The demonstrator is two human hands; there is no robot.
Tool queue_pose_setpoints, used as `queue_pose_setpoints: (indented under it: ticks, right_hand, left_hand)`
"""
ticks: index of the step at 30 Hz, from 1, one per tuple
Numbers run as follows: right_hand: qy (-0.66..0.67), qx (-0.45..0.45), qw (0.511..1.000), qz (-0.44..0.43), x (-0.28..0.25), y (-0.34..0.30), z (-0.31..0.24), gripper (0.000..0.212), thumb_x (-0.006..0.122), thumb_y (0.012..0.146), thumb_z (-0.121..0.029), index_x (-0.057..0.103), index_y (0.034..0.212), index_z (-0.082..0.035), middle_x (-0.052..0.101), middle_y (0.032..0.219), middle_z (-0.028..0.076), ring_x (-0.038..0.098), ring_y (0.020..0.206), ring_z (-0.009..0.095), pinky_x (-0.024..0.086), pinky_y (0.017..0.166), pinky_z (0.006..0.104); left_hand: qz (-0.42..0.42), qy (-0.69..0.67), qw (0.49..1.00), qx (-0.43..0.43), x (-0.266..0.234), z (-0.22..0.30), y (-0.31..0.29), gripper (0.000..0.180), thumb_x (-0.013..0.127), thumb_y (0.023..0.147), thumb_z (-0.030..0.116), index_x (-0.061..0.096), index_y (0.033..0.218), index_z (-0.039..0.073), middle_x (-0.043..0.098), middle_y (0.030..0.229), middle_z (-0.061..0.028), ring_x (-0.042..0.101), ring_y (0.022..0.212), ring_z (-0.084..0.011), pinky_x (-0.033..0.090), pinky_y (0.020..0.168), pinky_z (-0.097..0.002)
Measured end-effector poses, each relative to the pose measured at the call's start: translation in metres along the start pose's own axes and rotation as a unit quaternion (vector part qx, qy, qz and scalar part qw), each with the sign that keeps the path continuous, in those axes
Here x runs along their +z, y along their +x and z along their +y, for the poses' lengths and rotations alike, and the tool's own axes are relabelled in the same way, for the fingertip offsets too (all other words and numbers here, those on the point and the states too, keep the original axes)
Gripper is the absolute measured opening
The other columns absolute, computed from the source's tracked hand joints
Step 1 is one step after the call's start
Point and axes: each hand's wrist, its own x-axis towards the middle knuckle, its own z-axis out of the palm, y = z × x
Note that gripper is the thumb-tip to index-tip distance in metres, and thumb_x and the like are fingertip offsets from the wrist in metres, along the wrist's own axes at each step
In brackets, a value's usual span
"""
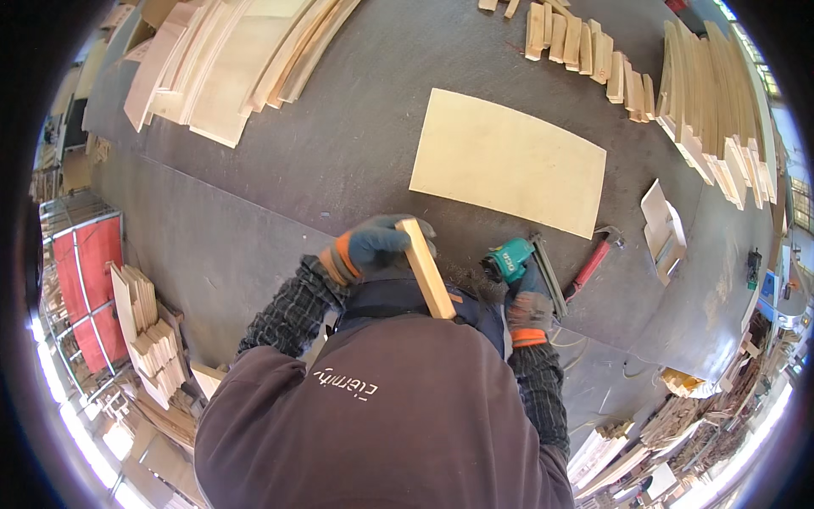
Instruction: Assembling small wooden pieces by aligning them and securing them with a pneumatic nail gun.
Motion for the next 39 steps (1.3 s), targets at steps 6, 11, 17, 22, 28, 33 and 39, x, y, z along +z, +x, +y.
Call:
queue_pose_setpoints:
  ticks: [6,11,17,22,28,33,39]
  right_hand:
    - [-0.051,-0.05,0.997,-0.001,0.027,-0.003,-0.009,0.081,0.071,0.091,-0.025,0.031,0.16,-0.01,0.074,0.106,0.025,0.072,0.082,0.047,0.056,0.069,0.0528]
    - [-0.012,-0.091,0.994,-0.06,-0.024,0.022,-0.054,0.078,0.078,0.09,-0.036,0.047,0.152,-0.001,0.074,0.105,0.024,0.073,0.091,0.044,0.057,0.075,0.0526]
    - [-0.073,-0.199,0.975,0.06,-0.031,0.078,-0.084,0.085,0.084,0.084,-0.036,0.049,0.152,-0.001,0.06,0.143,0.026,0.059,0.13,0.043,0.051,0.106,0.0495]
    - [-0.101,-0.232,0.966,0.046,0.017,0.123,-0.107,0.095,0.082,0.083,-0.038,0.039,0.16,-0.003,0.045,0.159,0.024,0.041,0.148,0.046,0.034,0.124,0.0543]
    - [-0.157,-0.251,0.947,0.127,0.033,0.154,-0.117,0.076,0.069,0.091,-0.026,0.043,0.16,-0.008,0.044,0.162,0.021,0.04,0.15,0.044,0.029,0.126,0.0569]
    - [-0.037,-0.314,0.926,0.208,-0.02,0.131,-0.138,0.062,0.052,0.096,-0.009,0.043,0.156,0.003,0.047,0.158,0.026,0.045,0.145,0.047,0.034,0.123,0.0589]
    - [0.006,-0.328,0.922,0.206,-0.032,0.103,-0.155,0.065,0.056,0.093,-0.009,0.044,0.155,0.005,0.048,0.156,0.028,0.046,0.145,0.047,0.037,0.122,0.0568]
  left_hand:
    - [-0.056,-0.118,0.991,0.012,0.028,-0.014,-0.008,0.059,0.076,0.094,0.02,0.054,0.146,0.001,0.068,0.128,-0.0183,0.065,0.124,-0.0319,0.047,0.113,-0.0479]
    - [-0.058,-0.149,0.985,0.065,0.034,-0.015,-0.007,0.05,0.073,0.099,0.02,0.056,0.141,0.0,0.069,0.124,-0.0157,0.067,0.116,-0.0284,0.053,0.105,-0.0457]
    - [0.354,0.141,0.912,0.154,-0.084,0.011,0.069,0.05,0.069,0.097,0.034,0.066,0.128,-0.005,0.072,0.117,-0.0153,0.07,0.101,-0.0247,0.055,0.093,-0.0368]
    - [0.381,0.32,0.854,0.153,-0.084,0.03,0.116,0.066,0.067,0.094,0.039,0.059,0.137,-0.011,0.07,0.127,-0.0216,0.067,0.111,-0.0315,0.052,0.099,-0.043]
    - [0.281,0.178,0.93,0.155,-0.066,0.046,0.107,0.059,0.068,0.098,0.04,0.059,0.134,-0.005,0.07,0.113,-0.0183,0.068,0.111,-0.0286,0.054,0.098,-0.0418]
    - [0.143,-0.01,0.976,0.165,-0.028,0.084,0.058,0.062,0.06,0.106,0.052,0.056,0.138,-0.002,0.068,0.104,-0.0158,0.071,0.09,-0.0274,0.06,0.091,-0.0396]
    - [0.152,-0.003,0.947,0.284,0.023,0.076,0.088,0.077,0.061,0.102,0.064,0.056,0.142,-0.002,0.067,0.129,-0.0191,0.071,0.111,-0.0252,0.061,0.092,-0.0353]
